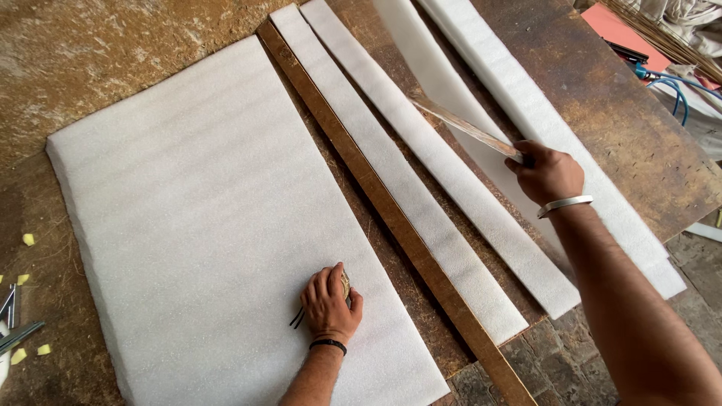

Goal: The person measures and cuts a large white foam sheet into strips using a utility knife and a wooden straightedge. They repeatedly align the straightedge, score the foam, and separate the cut strips, stacking them on the workbench.

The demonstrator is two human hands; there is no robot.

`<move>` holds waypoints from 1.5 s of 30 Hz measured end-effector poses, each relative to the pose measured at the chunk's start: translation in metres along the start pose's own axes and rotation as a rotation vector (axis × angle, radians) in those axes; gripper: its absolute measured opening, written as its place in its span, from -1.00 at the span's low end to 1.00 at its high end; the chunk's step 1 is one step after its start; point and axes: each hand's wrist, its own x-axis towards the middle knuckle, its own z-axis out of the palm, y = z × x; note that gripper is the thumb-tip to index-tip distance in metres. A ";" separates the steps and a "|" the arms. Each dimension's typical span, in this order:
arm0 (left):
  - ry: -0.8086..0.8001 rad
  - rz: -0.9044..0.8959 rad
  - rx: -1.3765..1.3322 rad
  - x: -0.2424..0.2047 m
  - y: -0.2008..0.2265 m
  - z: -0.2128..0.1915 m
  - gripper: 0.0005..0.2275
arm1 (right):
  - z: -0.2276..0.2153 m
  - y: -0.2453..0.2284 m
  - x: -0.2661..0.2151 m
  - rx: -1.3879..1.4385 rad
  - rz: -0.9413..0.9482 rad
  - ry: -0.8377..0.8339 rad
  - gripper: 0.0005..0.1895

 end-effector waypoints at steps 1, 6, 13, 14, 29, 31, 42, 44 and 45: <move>-0.003 -0.001 0.000 0.000 0.000 0.000 -0.46 | -0.006 -0.004 0.002 0.024 0.020 -0.056 -0.56; 0.021 0.017 -0.014 0.000 0.001 -0.001 -0.47 | -0.005 -0.034 0.008 0.089 0.224 -0.357 -0.59; 0.019 0.016 -0.026 -0.001 0.001 -0.003 -0.47 | 0.021 -0.033 0.012 0.082 0.189 -0.423 -0.61; 0.018 0.016 -0.028 0.000 0.001 -0.003 -0.47 | 0.018 -0.029 0.017 0.137 0.218 -0.433 -0.61; -0.014 0.011 -0.043 0.000 -0.001 -0.002 -0.47 | 0.056 -0.065 -0.007 0.028 0.013 -0.418 -0.38; 0.017 0.034 -0.052 -0.001 -0.001 0.000 -0.47 | 0.057 -0.065 -0.001 0.019 0.070 -0.454 -0.31; 0.028 0.038 -0.063 -0.003 -0.002 0.000 -0.46 | 0.056 -0.106 -0.034 -0.228 0.092 -0.380 0.10; 0.035 0.043 -0.062 0.000 -0.002 0.001 -0.45 | 0.058 -0.102 -0.028 -0.207 0.129 -0.324 0.08; 0.033 0.042 -0.066 -0.001 -0.002 0.000 -0.46 | 0.057 -0.096 -0.025 -0.220 0.150 -0.313 0.10</move>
